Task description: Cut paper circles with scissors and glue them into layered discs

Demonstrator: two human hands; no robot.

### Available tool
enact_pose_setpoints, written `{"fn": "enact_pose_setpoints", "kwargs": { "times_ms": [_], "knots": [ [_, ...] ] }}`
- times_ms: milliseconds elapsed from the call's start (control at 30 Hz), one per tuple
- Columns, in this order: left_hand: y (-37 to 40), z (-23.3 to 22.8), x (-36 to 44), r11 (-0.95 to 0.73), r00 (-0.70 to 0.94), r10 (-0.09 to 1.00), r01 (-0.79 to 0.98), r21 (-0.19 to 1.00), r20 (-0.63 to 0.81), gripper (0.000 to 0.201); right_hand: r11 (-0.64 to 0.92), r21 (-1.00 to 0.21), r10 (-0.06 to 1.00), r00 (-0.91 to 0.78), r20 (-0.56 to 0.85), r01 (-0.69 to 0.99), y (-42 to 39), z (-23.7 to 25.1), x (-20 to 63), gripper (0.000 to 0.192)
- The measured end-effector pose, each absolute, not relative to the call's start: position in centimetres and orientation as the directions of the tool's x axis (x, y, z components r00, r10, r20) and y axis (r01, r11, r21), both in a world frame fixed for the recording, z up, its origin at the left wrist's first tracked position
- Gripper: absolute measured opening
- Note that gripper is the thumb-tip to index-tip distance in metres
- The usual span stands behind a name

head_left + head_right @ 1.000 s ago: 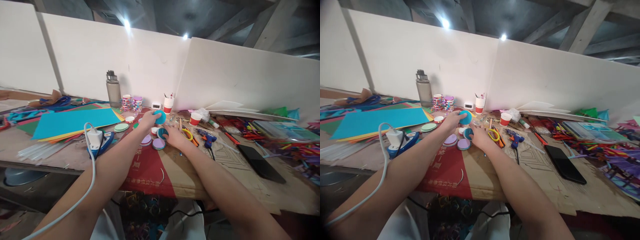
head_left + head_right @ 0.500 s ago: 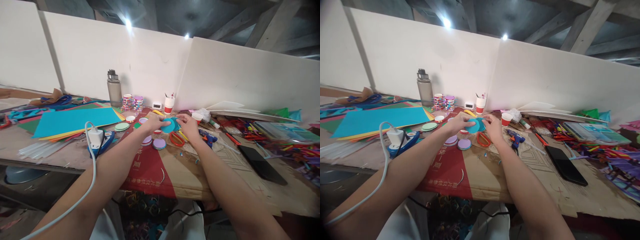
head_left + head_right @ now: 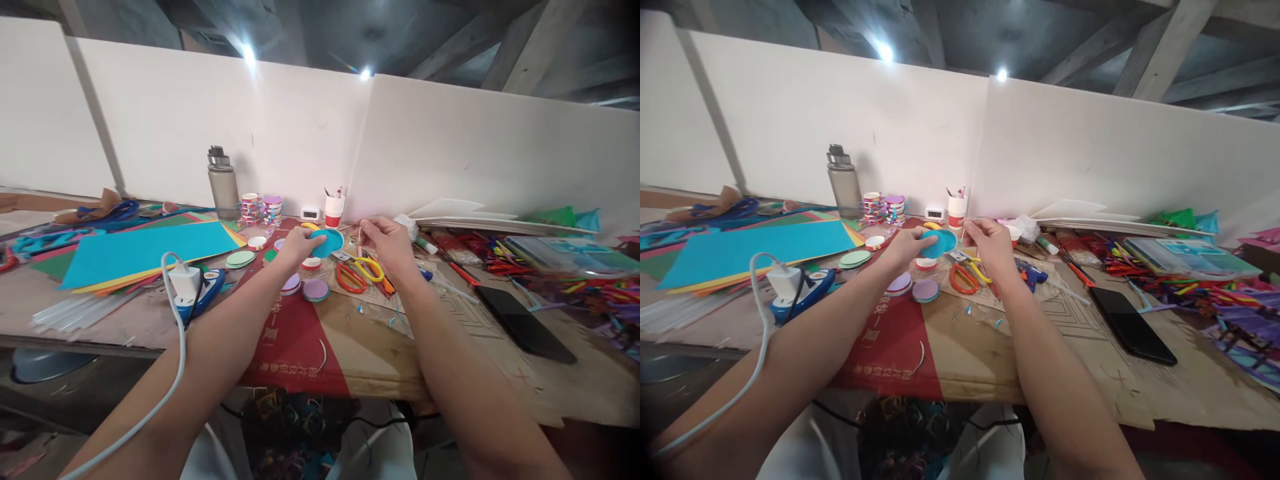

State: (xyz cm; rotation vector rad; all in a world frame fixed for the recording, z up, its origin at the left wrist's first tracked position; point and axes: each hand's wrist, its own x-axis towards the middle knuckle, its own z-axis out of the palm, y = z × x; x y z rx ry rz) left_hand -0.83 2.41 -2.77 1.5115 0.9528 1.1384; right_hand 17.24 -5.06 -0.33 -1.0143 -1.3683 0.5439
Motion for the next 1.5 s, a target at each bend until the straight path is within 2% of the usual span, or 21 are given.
{"fn": "enact_pose_setpoints", "kwargs": {
  "times_ms": [67, 100, 133, 167, 233, 333, 367, 433, 533, 633, 733, 867, 1033, 1100, 1167, 1267, 1367, 1500],
  "knots": [
    [2.5, -2.7, -1.0, -0.182, 0.22, 0.957, -0.051, 0.982, 0.189, 0.028, 0.427, -0.886, 0.899, -0.19, 0.395, 0.181, -6.5, 0.4, 17.0, 0.038],
    [2.5, -2.6, -1.0, -0.16, 0.226, 0.957, -0.106, 0.981, 0.18, 0.03, 0.399, -0.892, 0.886, -0.34, 0.317, 0.21, -7.0, 0.6, 16.9, 0.045],
    [2.6, -2.6, -1.0, -0.134, 0.244, 0.954, -0.165, 0.977, 0.172, 0.032, 0.388, -0.884, 0.871, -0.419, 0.258, 0.262, -7.3, 0.6, 16.7, 0.05],
    [2.6, -2.5, -1.0, -0.106, 0.269, 0.949, -0.217, 0.97, 0.164, 0.033, 0.401, -0.854, 0.88, -0.397, 0.26, 0.332, -7.3, 0.5, 16.4, 0.049],
    [2.7, -2.4, -0.9, -0.054, 0.312, 0.938, -0.292, 0.955, 0.148, 0.035, 0.451, -0.748, 0.892, -0.208, 0.402, 0.487, -6.8, 0.0, 16.0, 0.036],
    [2.7, -2.5, -0.6, -0.01, 0.341, 0.929, -0.367, 0.93, 0.144, 0.037, 0.479, -0.563, 0.751, 0.017, 0.66, 0.673, -5.6, -0.8, 15.6, 0.024],
    [2.7, -2.5, -0.5, -0.005, 0.345, 0.927, -0.38, 0.925, 0.147, 0.037, 0.465, -0.499, 0.705, 0.035, 0.708, 0.731, -5.4, -1.0, 15.5, 0.025],
    [2.5, -2.7, -0.3, -0.009, 0.351, 0.924, -0.383, 0.924, 0.154, 0.036, 0.405, -0.377, 0.662, 0.018, 0.75, 0.833, -5.1, -1.4, 15.4, 0.044],
    [2.1, -3.1, 0.3, -0.026, 0.356, 0.919, -0.367, 0.93, 0.166, 0.033, 0.328, -0.257, 0.691, -0.046, 0.722, 0.909, -5.0, -2.1, 15.0, 0.071],
    [1.4, -3.3, 0.9, -0.079, 0.33, 0.923, -0.336, 0.939, 0.195, 0.032, 0.324, -0.202, 0.721, -0.103, 0.686, 0.924, -4.8, -2.6, 14.8, 0.069],
    [0.9, -3.1, 1.1, -0.138, 0.296, 0.93, -0.272, 0.952, 0.219, 0.034, 0.333, -0.221, 0.716, -0.094, 0.692, 0.917, -4.5, -2.9, 15.0, 0.06],
    [0.9, -3.0, 0.9, -0.191, 0.254, 0.936, -0.22, 0.957, 0.245, 0.038, 0.314, -0.328, 0.708, 0.011, 0.706, 0.891, -4.0, -2.9, 15.5, 0.053],
    [1.3, -3.5, 0.8, -0.325, 0.197, 0.922, -0.073, 0.943, 0.333, 0.033, 0.328, -0.416, 0.742, 0.042, 0.669, 0.848, -3.5, -3.1, 15.9, 0.057],
    [1.2, -3.4, 0.9, -0.3, 0.176, 0.933, -0.111, 0.948, 0.315, 0.032, 0.33, -0.419, 0.741, 0.042, 0.67, 0.846, -3.4, -3.1, 16.0, 0.06],
    [1.0, -3.2, 1.1, -0.231, 0.178, 0.945, -0.223, 0.947, 0.273, 0.037, 0.337, -0.416, 0.737, 0.038, 0.675, 0.844, -3.4, -3.1, 16.0, 0.061],
    [0.6, -2.7, 1.1, -0.055, 0.286, 0.942, -0.38, 0.923, 0.174, 0.046, 0.34, -0.408, 0.733, 0.033, 0.68, 0.847, -3.4, -3.1, 16.0, 0.063],
    [0.5, -2.5, 1.0, 0.069, 0.427, 0.897, -0.385, 0.92, 0.111, 0.046, 0.345, -0.407, 0.736, 0.026, 0.677, 0.846, -3.5, -3.0, 16.0, 0.062],
    [0.7, -2.6, 1.0, 0.077, 0.451, 0.883, -0.412, 0.908, 0.13, 0.044, 0.366, -0.401, 0.729, 0.009, 0.684, 0.84, -3.5, -2.9, 15.9, 0.061]
  ]
}}
